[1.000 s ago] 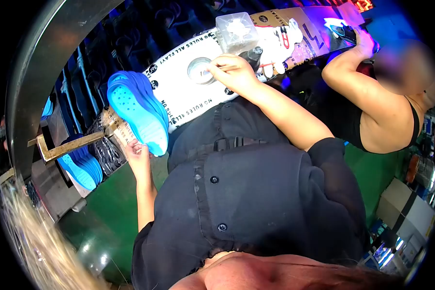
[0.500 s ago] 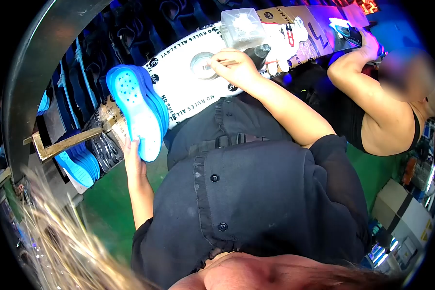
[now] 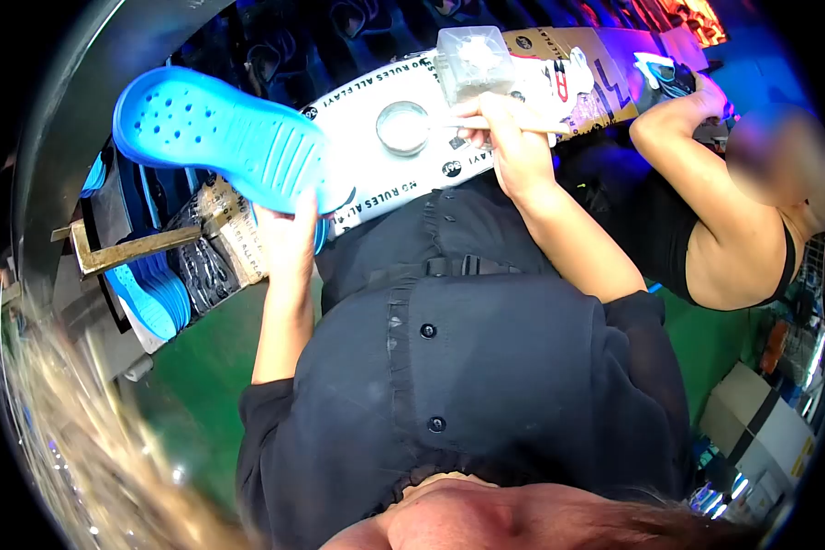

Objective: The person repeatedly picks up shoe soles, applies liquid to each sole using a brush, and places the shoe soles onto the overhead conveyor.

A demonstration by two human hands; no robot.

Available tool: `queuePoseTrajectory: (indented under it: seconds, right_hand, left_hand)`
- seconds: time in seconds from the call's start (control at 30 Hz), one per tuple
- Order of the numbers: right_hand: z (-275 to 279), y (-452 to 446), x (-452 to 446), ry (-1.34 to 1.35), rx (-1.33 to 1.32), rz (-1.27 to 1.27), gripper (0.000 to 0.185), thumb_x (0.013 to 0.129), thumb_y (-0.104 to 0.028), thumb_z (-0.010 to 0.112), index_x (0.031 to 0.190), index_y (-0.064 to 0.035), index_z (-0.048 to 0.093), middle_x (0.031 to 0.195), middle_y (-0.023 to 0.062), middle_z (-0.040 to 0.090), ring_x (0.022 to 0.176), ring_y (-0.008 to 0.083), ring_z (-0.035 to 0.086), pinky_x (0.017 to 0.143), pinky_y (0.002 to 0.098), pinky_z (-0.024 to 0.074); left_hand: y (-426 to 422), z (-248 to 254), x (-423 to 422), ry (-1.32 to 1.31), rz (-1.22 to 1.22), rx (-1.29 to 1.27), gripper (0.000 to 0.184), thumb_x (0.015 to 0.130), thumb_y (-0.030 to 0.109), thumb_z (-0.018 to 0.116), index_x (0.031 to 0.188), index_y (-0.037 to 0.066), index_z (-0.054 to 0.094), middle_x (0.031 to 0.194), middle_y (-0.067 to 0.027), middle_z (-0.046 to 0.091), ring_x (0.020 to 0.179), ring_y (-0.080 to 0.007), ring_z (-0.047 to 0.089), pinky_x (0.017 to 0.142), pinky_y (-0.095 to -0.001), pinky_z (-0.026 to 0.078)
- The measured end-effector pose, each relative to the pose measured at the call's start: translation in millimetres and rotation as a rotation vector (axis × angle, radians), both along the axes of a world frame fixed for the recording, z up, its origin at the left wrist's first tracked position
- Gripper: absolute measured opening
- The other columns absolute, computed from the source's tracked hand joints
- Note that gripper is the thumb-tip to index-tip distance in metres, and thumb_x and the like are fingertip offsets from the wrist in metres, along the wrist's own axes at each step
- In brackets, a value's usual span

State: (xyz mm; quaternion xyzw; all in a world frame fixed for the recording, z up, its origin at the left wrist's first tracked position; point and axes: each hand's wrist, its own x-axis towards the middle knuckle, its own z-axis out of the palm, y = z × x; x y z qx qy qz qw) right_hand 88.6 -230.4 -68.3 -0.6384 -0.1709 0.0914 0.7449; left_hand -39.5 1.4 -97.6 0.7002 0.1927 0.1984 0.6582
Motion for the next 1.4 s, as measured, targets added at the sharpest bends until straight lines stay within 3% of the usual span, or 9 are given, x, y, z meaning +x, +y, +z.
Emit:
queuePoseTrajectory:
  seconds: [0.03,0.1,0.2,0.4,0.53,0.6,0.93,1.07,1.4]
  right_hand:
    - [6.6,-0.4,-5.3,-0.107,-0.032,0.021,0.032,0.091,-0.020,0.044,0.084,0.0056,0.062,0.069,0.0081,0.059,0.062,0.0106,0.052,0.057,0.0219,0.0420]
    - [17.2,-1.7,-14.0,-0.294,-0.168,0.070,0.022,0.087,-0.013,0.049,0.081,0.0021,0.064,0.074,0.0083,0.063,0.067,0.0150,0.057,0.060,0.0250,0.0438]
    - [18.8,12.9,-20.6,-0.689,-0.161,0.070,0.013,0.080,-0.008,0.055,0.074,0.0010,0.062,0.065,0.0090,0.058,0.060,0.0220,0.055,0.054,0.0294,0.0418]
    - [13.8,21.5,-21.2,-0.933,-0.223,0.069,0.009,0.077,-0.009,0.058,0.074,-0.0016,0.062,0.064,0.0071,0.057,0.055,0.0219,0.054,0.049,0.0315,0.0410]
    - [12.1,22.0,-22.5,-0.937,-0.241,0.045,0.008,0.076,-0.008,0.059,0.073,-0.0018,0.062,0.063,0.0069,0.057,0.056,0.0215,0.055,0.050,0.0309,0.0418]
    - [14.6,20.6,-23.2,-0.867,-0.295,0.122,0.015,0.082,-0.006,0.053,0.074,0.0013,0.063,0.069,0.0095,0.061,0.061,0.0222,0.057,0.058,0.0302,0.0435]
    - [14.8,19.6,-22.1,-0.678,-0.211,0.053,0.013,0.079,-0.008,0.057,0.069,-0.0004,0.063,0.066,0.0081,0.060,0.058,0.0228,0.058,0.053,0.0316,0.0434]
    - [20.0,18.7,-20.4,-0.769,-0.339,0.156,0.018,0.084,-0.008,0.052,0.073,0.0010,0.063,0.068,0.0100,0.061,0.061,0.0212,0.057,0.058,0.0295,0.0436]
    - [10.6,22.7,-18.8,-0.768,-0.236,0.049,0.011,0.077,-0.009,0.061,0.071,-0.0013,0.064,0.065,0.0067,0.061,0.058,0.0214,0.058,0.052,0.0307,0.0426]
  left_hand:
    - [-2.0,-0.3,6.1,0.002,0.002,0.121,0.048,0.078,0.007,0.062,0.118,-0.002,0.037,0.105,-0.0154,0.053,0.087,-0.0196,0.057,0.074,-0.0311,0.050]
    - [-17.3,14.3,11.8,0.023,-0.025,-0.004,0.045,0.078,0.008,0.062,0.115,-0.003,0.039,0.103,-0.0144,0.054,0.093,-0.0191,0.055,0.081,-0.0301,0.046]
    - [-28.1,14.0,19.7,-0.165,-0.029,0.145,0.042,0.078,0.007,0.062,0.113,-0.003,0.041,0.101,-0.0128,0.055,0.088,-0.0175,0.056,0.081,-0.0288,0.044]
    - [-33.4,15.4,18.0,-0.235,-0.043,0.199,0.032,0.076,0.001,0.061,0.104,-0.003,0.047,0.095,-0.0094,0.057,0.081,-0.0140,0.056,0.077,-0.0259,0.045]
    - [-33.6,12.6,18.0,-0.293,-0.028,0.205,0.029,0.074,-0.002,0.061,0.101,-0.003,0.049,0.091,-0.0077,0.058,0.080,-0.0128,0.056,0.076,-0.0257,0.045]
    - [-33.5,13.1,19.1,-0.305,-0.023,0.255,0.027,0.074,-0.003,0.061,0.099,-0.002,0.051,0.089,-0.0069,0.058,0.079,-0.0121,0.056,0.074,-0.0257,0.045]
    - [-29.4,4.3,18.1,-0.309,-0.039,0.330,0.027,0.071,-0.003,0.062,0.097,-0.002,0.053,0.088,-0.0084,0.059,0.079,-0.0143,0.057,0.072,-0.0268,0.046]
    - [-32.0,5.5,20.0,-0.312,-0.036,0.321,0.030,0.070,-0.003,0.062,0.099,-0.003,0.053,0.089,-0.0095,0.059,0.080,-0.0159,0.057,0.072,-0.0278,0.046]
    - [-26.3,-5.5,20.1,-0.294,-0.047,0.473,0.031,0.070,-0.003,0.062,0.100,-0.003,0.053,0.090,-0.0109,0.058,0.079,-0.0174,0.057,0.072,-0.0286,0.046]
